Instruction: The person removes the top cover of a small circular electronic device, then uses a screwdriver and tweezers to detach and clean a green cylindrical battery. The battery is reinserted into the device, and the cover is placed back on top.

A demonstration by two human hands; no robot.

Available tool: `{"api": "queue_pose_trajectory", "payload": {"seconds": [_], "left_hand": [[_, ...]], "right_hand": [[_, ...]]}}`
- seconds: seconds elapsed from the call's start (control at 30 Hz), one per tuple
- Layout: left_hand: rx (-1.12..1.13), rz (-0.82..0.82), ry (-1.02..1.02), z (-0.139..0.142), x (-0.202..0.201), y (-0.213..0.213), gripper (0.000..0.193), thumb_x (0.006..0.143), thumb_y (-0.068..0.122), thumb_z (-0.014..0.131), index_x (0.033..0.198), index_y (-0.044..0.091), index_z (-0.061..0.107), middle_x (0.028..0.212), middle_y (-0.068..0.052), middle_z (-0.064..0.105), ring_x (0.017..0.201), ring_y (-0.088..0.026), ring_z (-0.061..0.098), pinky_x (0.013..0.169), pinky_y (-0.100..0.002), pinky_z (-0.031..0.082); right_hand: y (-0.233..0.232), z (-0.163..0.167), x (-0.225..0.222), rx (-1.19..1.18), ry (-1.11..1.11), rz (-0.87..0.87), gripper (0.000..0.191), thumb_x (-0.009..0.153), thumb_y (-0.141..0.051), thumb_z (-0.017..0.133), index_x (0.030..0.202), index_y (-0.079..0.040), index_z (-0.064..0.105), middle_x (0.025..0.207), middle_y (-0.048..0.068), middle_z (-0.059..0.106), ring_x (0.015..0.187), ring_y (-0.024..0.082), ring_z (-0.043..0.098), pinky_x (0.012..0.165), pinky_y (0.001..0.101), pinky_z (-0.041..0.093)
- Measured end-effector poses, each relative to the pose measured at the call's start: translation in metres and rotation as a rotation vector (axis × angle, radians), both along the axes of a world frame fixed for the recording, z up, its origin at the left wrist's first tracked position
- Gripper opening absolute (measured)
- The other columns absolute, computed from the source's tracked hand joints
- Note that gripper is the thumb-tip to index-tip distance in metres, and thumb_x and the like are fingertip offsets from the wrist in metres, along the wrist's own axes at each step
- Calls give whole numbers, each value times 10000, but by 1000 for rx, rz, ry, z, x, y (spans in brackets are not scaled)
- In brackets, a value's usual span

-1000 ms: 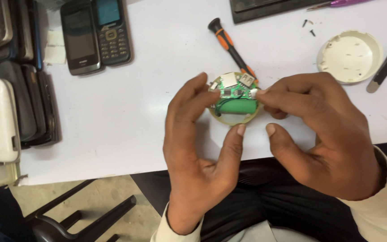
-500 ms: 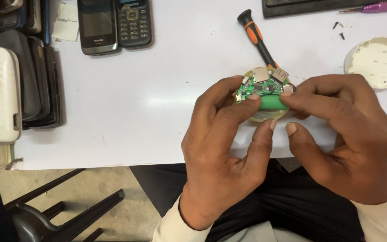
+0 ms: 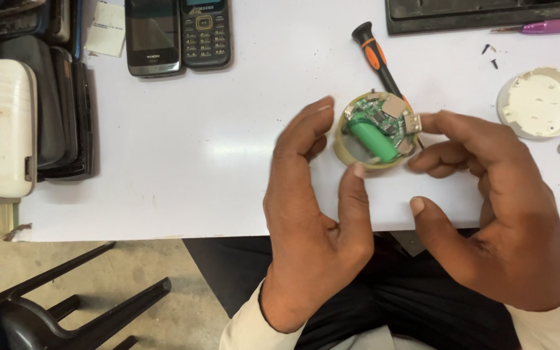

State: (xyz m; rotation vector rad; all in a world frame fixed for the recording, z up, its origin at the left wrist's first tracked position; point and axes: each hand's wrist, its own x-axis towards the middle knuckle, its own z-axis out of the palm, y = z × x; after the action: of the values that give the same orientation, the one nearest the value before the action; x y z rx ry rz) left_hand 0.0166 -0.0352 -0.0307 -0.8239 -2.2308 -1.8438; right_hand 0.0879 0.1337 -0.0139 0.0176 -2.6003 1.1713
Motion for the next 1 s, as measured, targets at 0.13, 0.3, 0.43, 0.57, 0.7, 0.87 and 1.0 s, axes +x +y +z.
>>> {"api": "queue_pose_trajectory", "payload": {"seconds": [0.13,0.3,0.43,0.57,0.7,0.87,1.0], "left_hand": [[-20,4,-82,2,0,-1,530,997,88,636,1463,-40,419,1423,-214,551,1312,-289,618,1080,-385,521],[-112,-4,16,5,-2,2,750,928,178,753,1497,-52,321,1434,-230,511,1344,-336,588,1128,-411,522],[-172,5,56,3,-3,5,850,884,173,802,1523,-47,287,1437,-246,507,1348,-367,565,1110,-446,515],[-258,55,89,1,-3,10,878,896,193,840,1533,-32,279,1402,-222,522,1346,-334,531,1105,-439,500],[-285,8,55,3,-4,7,856,937,131,811,1571,-12,255,1434,-185,533,1383,-303,524,1140,-395,497],[-251,-64,53,10,-6,3,884,814,48,788,1518,-30,260,1398,-204,566,1326,-348,545,1127,-495,400],[-239,-96,-33,9,-6,2,887,852,80,809,1556,-13,279,1422,-202,569,1357,-324,592,1159,-447,486]], "right_hand": [[-1,-2,2,-65,21,-21,721,812,76,683,1455,55,357,1406,228,548,1149,221,650,974,332,547],[-2,-2,1,-145,23,-40,716,812,93,664,1454,69,348,1441,242,538,1152,224,642,967,328,540],[-2,-3,1,-180,15,-36,699,822,81,659,1450,78,352,1419,242,552,1151,226,637,975,331,536],[0,-4,1,-122,18,-15,699,819,57,675,1444,85,362,1323,221,622,1156,227,644,997,343,536],[1,-3,3,-119,9,-3,655,827,40,677,1420,87,402,1224,172,664,1138,207,664,988,341,536],[3,-3,1,-235,16,-63,530,870,48,631,1376,72,475,1239,170,603,1091,180,638,959,309,544],[5,-4,1,-178,2,-47,366,947,42,618,1311,42,585,1207,147,639,1079,171,671,946,279,566]]}}
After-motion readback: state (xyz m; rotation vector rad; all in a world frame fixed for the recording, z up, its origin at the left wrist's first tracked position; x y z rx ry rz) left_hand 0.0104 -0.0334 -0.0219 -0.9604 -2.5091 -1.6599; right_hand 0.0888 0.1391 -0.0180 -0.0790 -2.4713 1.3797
